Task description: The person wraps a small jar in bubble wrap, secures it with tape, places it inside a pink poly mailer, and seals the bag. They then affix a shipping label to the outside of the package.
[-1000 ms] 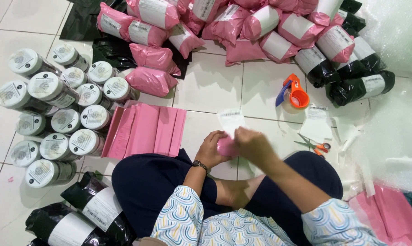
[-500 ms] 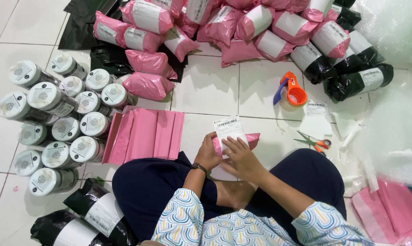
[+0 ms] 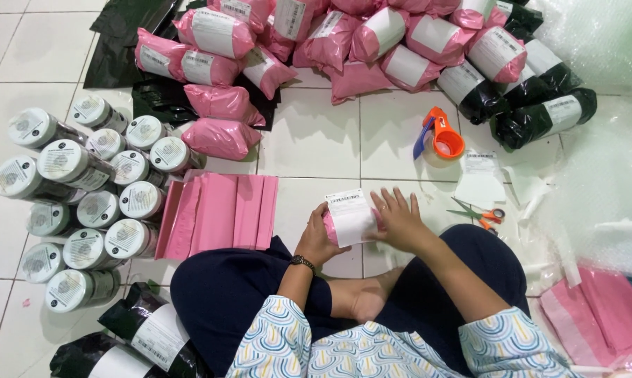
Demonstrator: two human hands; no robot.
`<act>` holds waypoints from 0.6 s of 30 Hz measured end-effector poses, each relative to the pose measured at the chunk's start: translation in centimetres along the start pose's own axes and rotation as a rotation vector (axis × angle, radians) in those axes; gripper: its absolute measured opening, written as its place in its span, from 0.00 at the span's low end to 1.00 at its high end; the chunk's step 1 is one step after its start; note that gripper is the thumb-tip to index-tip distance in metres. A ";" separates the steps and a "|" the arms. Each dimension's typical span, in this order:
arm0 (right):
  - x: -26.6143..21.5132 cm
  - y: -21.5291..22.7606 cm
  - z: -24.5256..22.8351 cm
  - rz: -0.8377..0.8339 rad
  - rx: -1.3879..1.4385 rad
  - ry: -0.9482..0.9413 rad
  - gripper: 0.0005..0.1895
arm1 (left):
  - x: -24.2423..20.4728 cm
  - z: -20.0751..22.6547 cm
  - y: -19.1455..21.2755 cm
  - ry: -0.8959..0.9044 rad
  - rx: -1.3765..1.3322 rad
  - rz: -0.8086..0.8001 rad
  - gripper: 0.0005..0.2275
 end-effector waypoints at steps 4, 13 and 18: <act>0.4 1.3 -3.2 0.410 0.182 0.650 0.36 | -0.4 0.8 0.5 -0.012 0.013 0.001 0.58; 2.3 -2.7 2.0 0.062 0.170 0.465 0.53 | -0.4 -0.3 -0.4 -0.029 0.003 0.043 0.61; 3.0 -2.2 7.0 -0.084 0.013 0.100 0.79 | -0.2 -0.8 -0.9 -0.124 0.040 0.108 0.61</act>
Point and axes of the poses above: each hand's wrist, its own x-axis towards the middle knuckle, its own y-axis out of the back of the hand, z = x × y, the point moved 7 cm from there along x, towards the middle knuckle, and after that the axes turned 14 degrees about x, right-handed, at the moved point
